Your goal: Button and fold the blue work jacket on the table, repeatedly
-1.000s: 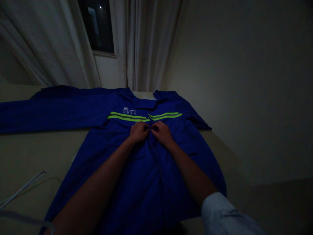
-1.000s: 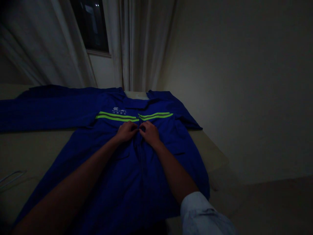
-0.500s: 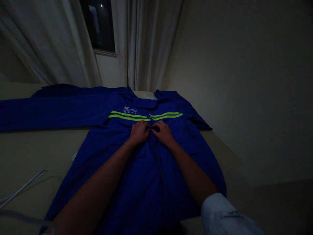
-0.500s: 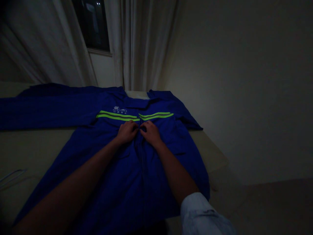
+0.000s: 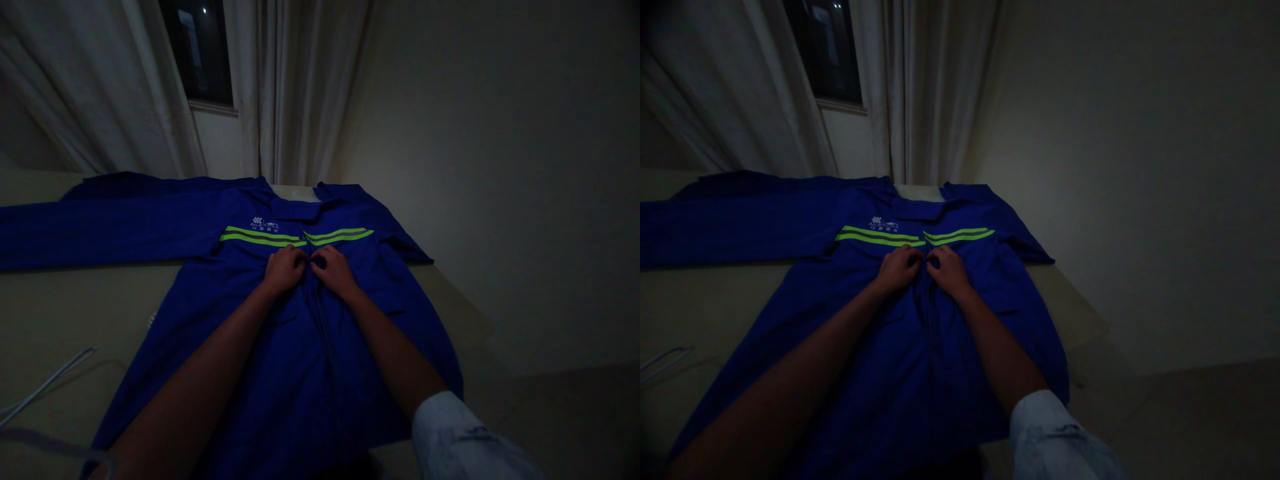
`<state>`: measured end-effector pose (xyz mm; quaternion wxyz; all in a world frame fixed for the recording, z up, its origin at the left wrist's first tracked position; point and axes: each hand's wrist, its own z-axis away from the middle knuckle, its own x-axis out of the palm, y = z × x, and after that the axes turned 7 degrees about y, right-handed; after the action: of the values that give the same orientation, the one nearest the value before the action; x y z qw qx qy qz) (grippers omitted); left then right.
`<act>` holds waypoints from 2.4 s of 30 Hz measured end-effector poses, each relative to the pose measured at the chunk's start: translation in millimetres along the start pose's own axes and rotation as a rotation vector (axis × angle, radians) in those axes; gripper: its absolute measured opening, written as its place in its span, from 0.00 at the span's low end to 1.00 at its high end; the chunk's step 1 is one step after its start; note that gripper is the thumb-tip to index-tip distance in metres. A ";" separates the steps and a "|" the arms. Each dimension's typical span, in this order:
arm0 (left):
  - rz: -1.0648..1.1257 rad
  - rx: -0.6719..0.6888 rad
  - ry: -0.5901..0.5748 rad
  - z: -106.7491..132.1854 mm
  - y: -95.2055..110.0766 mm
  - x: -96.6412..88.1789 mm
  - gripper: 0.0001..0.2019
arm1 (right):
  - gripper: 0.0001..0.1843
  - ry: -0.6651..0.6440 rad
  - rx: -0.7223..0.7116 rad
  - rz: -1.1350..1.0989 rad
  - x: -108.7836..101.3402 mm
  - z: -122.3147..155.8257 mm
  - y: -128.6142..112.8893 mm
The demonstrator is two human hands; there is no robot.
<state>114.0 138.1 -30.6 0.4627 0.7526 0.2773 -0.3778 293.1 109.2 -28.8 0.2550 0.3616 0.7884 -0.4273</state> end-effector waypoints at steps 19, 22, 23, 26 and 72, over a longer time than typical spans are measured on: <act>-0.048 0.062 0.073 3.4 3.2 -1.9 0.12 | 0.04 0.046 -0.019 -0.095 -2.8 -3.0 -0.8; -0.045 0.050 0.058 3.0 3.3 -2.1 0.11 | 0.04 0.009 0.046 -0.095 -0.2 -4.3 1.4; -0.043 0.046 0.053 2.8 3.3 -2.1 0.11 | 0.04 -0.006 0.075 -0.097 0.6 -4.4 1.6; -0.044 0.041 0.046 2.3 4.0 -2.7 0.11 | 0.04 -0.002 0.128 -0.069 1.8 -3.4 -0.5; 0.333 -0.069 -0.110 -18.0 -19.7 7.9 0.12 | 0.03 -0.035 0.008 0.079 -4.8 1.3 -7.4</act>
<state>109.0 163.2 -41.5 0.5590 0.7498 0.1358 -0.3269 290.2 103.6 -22.4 0.2838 0.3863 0.7672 -0.4263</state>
